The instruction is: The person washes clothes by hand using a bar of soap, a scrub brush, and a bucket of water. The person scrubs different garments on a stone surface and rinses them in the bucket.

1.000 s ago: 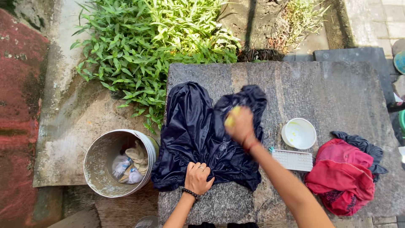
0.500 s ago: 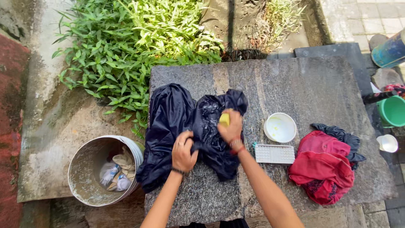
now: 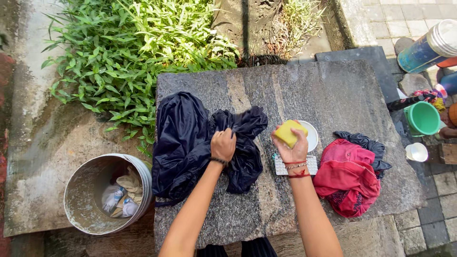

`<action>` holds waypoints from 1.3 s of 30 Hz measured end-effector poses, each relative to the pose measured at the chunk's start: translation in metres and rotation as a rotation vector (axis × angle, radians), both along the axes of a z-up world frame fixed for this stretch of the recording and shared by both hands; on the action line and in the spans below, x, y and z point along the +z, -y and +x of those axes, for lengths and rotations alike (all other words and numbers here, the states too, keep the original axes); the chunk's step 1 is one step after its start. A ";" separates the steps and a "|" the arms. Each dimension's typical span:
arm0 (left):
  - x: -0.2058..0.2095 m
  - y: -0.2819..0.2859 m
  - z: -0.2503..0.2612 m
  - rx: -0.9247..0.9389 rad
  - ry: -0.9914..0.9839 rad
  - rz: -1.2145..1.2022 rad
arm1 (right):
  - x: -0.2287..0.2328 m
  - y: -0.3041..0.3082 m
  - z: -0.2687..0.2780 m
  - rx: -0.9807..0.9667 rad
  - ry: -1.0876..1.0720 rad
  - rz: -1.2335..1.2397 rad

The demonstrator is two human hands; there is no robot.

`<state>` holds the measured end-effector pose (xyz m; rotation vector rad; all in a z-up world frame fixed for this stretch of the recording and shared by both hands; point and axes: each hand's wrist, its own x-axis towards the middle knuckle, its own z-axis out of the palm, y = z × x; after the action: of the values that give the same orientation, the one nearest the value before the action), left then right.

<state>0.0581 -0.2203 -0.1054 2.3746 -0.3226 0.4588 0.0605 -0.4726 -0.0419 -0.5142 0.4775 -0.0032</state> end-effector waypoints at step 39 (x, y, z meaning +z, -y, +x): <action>-0.031 -0.074 -0.150 0.216 -0.799 0.326 | -0.047 -0.147 -0.064 0.571 0.984 -2.137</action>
<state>-0.0919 -0.1468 -0.1362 2.6908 0.2481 -0.4973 -0.0039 -0.3252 -0.0888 -2.5426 -0.9208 -0.2288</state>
